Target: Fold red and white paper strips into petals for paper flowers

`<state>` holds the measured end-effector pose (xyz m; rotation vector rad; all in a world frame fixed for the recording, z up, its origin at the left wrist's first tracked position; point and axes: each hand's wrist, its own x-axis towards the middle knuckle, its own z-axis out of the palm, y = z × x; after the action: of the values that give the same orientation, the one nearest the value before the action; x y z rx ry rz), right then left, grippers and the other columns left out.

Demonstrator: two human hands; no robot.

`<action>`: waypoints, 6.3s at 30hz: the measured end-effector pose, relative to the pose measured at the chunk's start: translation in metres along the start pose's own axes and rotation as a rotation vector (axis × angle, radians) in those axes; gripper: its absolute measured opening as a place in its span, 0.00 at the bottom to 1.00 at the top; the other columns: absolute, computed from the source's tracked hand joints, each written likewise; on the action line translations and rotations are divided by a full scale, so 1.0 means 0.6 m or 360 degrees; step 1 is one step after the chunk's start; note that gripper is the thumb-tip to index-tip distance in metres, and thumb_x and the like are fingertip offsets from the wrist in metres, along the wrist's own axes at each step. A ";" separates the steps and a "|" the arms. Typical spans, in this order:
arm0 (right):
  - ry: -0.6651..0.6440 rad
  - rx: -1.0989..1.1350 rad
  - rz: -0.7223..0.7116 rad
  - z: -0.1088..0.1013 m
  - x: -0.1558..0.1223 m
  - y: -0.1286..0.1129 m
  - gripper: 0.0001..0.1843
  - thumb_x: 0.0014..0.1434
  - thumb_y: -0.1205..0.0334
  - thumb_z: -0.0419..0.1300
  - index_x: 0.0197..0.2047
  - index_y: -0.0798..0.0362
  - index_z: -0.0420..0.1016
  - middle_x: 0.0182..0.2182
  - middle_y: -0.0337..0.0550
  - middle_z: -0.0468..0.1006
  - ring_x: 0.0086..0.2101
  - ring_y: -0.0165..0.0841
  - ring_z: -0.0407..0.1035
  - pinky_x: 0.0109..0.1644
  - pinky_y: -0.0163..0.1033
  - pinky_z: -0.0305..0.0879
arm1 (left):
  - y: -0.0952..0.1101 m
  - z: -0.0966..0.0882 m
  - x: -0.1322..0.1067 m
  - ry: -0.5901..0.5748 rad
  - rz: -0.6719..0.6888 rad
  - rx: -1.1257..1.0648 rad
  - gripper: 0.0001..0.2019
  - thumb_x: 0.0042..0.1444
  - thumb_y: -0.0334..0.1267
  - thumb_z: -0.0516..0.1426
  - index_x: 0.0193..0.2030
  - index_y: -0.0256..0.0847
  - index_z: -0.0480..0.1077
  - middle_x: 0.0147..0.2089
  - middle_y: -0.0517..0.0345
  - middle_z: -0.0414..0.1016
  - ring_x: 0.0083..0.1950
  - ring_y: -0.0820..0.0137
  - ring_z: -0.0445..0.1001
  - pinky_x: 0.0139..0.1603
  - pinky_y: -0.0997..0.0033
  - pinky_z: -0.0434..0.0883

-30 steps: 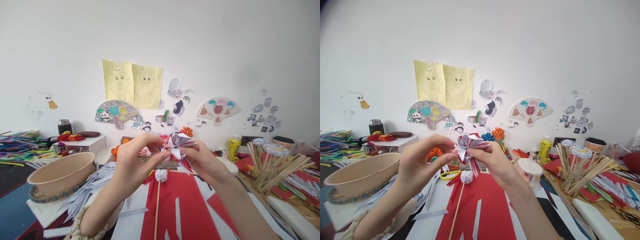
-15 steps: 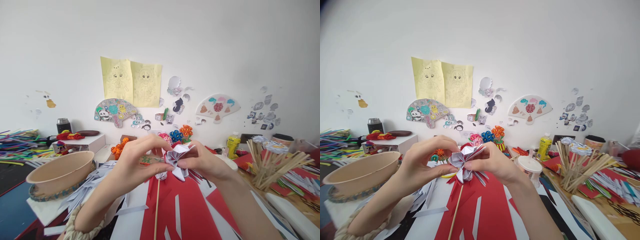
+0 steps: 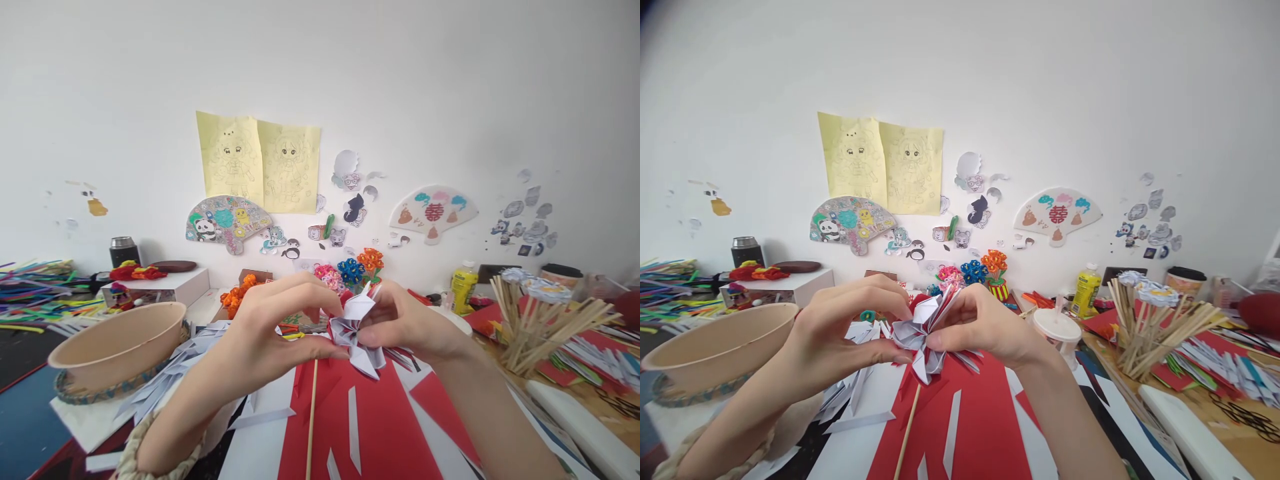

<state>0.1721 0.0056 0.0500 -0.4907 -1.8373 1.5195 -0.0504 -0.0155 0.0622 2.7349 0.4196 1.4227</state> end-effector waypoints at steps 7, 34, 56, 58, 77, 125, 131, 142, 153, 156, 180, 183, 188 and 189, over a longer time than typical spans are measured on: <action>0.0015 0.0009 -0.0029 -0.001 -0.002 -0.003 0.05 0.49 0.66 0.71 0.32 0.55 0.83 0.22 0.37 0.77 0.23 0.26 0.68 0.26 0.29 0.63 | 0.002 -0.001 0.000 -0.0007 -0.0018 -0.0013 0.10 0.56 0.39 0.66 0.41 0.42 0.71 0.37 0.59 0.77 0.34 0.72 0.73 0.41 0.68 0.74; 0.0854 -0.0758 -0.0561 0.044 0.023 0.021 0.07 0.53 0.69 0.65 0.37 0.50 0.79 0.31 0.37 0.76 0.31 0.32 0.71 0.32 0.36 0.70 | 0.029 0.022 0.006 0.0501 -0.0105 0.1327 0.05 0.59 0.27 0.59 0.32 0.36 0.74 0.29 0.58 0.75 0.31 0.68 0.72 0.30 0.69 0.65; 0.1183 -0.1263 -0.1320 0.051 0.025 0.040 0.12 0.59 0.72 0.62 0.41 0.47 0.82 0.34 0.45 0.80 0.37 0.40 0.73 0.40 0.46 0.72 | 0.035 0.035 0.008 0.0725 0.0238 0.1395 0.09 0.56 0.22 0.60 0.30 0.40 0.71 0.25 0.59 0.76 0.25 0.70 0.67 0.26 0.68 0.64; 0.1231 -0.1265 -0.1333 0.054 0.027 0.044 0.12 0.59 0.72 0.62 0.41 0.48 0.82 0.33 0.45 0.80 0.36 0.40 0.73 0.40 0.46 0.72 | 0.035 0.035 0.009 0.0728 0.0170 0.1335 0.09 0.57 0.23 0.60 0.30 0.39 0.70 0.25 0.59 0.75 0.26 0.70 0.67 0.26 0.68 0.64; 0.1266 -0.1219 -0.1337 0.055 0.039 0.063 0.11 0.57 0.74 0.62 0.39 0.50 0.81 0.32 0.45 0.78 0.33 0.38 0.70 0.35 0.44 0.69 | 0.031 0.025 0.011 0.0578 -0.0589 0.0787 0.07 0.58 0.29 0.57 0.30 0.41 0.72 0.33 0.60 0.75 0.35 0.70 0.74 0.33 0.71 0.68; 0.0948 -0.0845 -0.0724 0.061 0.031 0.033 0.04 0.52 0.69 0.64 0.27 0.54 0.73 0.24 0.36 0.70 0.27 0.30 0.63 0.30 0.33 0.60 | 0.020 0.068 -0.002 0.1042 -0.0859 0.0025 0.03 0.54 0.32 0.63 0.33 0.45 0.76 0.30 0.64 0.76 0.29 0.74 0.69 0.31 0.73 0.70; 0.0934 -0.0924 -0.0723 0.058 0.026 0.028 0.05 0.53 0.67 0.64 0.27 0.54 0.73 0.23 0.35 0.66 0.26 0.30 0.59 0.29 0.34 0.58 | 0.015 0.073 -0.007 0.1073 -0.0690 0.0240 0.07 0.55 0.30 0.63 0.38 0.45 0.74 0.35 0.65 0.77 0.31 0.75 0.69 0.33 0.74 0.68; 0.0855 -0.0755 -0.0705 0.056 0.025 0.018 0.01 0.53 0.68 0.65 0.30 0.54 0.78 0.25 0.36 0.73 0.28 0.30 0.64 0.32 0.35 0.64 | 0.014 0.063 -0.001 0.0922 -0.0454 0.0250 0.07 0.57 0.25 0.61 0.37 0.42 0.76 0.38 0.61 0.77 0.40 0.72 0.73 0.39 0.72 0.68; 0.0770 -0.0620 -0.0531 0.052 0.023 0.023 0.03 0.56 0.64 0.65 0.35 0.51 0.82 0.32 0.40 0.79 0.35 0.35 0.70 0.40 0.39 0.69 | 0.017 0.061 -0.003 0.0954 -0.0619 0.0156 0.07 0.56 0.26 0.61 0.38 0.42 0.74 0.33 0.63 0.78 0.32 0.74 0.74 0.37 0.72 0.72; 0.0736 -0.0705 -0.0548 0.047 0.023 0.023 0.03 0.56 0.64 0.65 0.33 0.52 0.81 0.29 0.39 0.77 0.32 0.34 0.68 0.36 0.37 0.67 | 0.017 0.053 0.001 0.0872 -0.0698 0.0100 0.11 0.55 0.27 0.61 0.44 0.42 0.74 0.32 0.63 0.77 0.31 0.74 0.74 0.36 0.72 0.73; 0.1222 -0.2048 -0.1546 0.052 0.027 0.044 0.14 0.60 0.77 0.60 0.45 0.52 0.80 0.37 0.48 0.83 0.37 0.37 0.78 0.43 0.40 0.76 | 0.011 0.063 -0.003 0.0739 -0.0376 0.0921 0.08 0.59 0.26 0.56 0.36 0.40 0.76 0.34 0.59 0.80 0.34 0.70 0.77 0.34 0.73 0.69; 0.1268 -0.2075 -0.1562 0.052 0.027 0.043 0.13 0.60 0.78 0.60 0.43 0.54 0.80 0.34 0.48 0.83 0.35 0.37 0.78 0.42 0.40 0.77 | 0.012 0.062 -0.003 0.0766 -0.0435 0.0917 0.08 0.58 0.26 0.57 0.35 0.41 0.76 0.35 0.60 0.80 0.34 0.70 0.78 0.33 0.73 0.69; 0.1382 -0.1733 -0.1342 0.057 0.022 0.041 0.07 0.61 0.72 0.62 0.39 0.52 0.80 0.32 0.45 0.83 0.33 0.37 0.78 0.39 0.40 0.76 | 0.014 0.057 0.000 0.0866 -0.0576 0.0765 0.07 0.55 0.25 0.59 0.33 0.41 0.76 0.32 0.62 0.80 0.30 0.73 0.76 0.32 0.74 0.69; 0.1425 -0.1629 -0.1261 0.058 0.022 0.043 0.06 0.61 0.70 0.63 0.39 0.51 0.80 0.33 0.44 0.83 0.34 0.37 0.78 0.39 0.41 0.76 | 0.014 0.057 0.001 0.0889 -0.0604 0.0713 0.07 0.55 0.25 0.60 0.32 0.41 0.76 0.32 0.63 0.80 0.30 0.73 0.76 0.32 0.74 0.70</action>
<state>0.1344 -0.0036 0.0262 -0.6278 -1.5836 -0.2548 -0.0206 -0.0201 0.0441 2.2716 1.3379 2.1504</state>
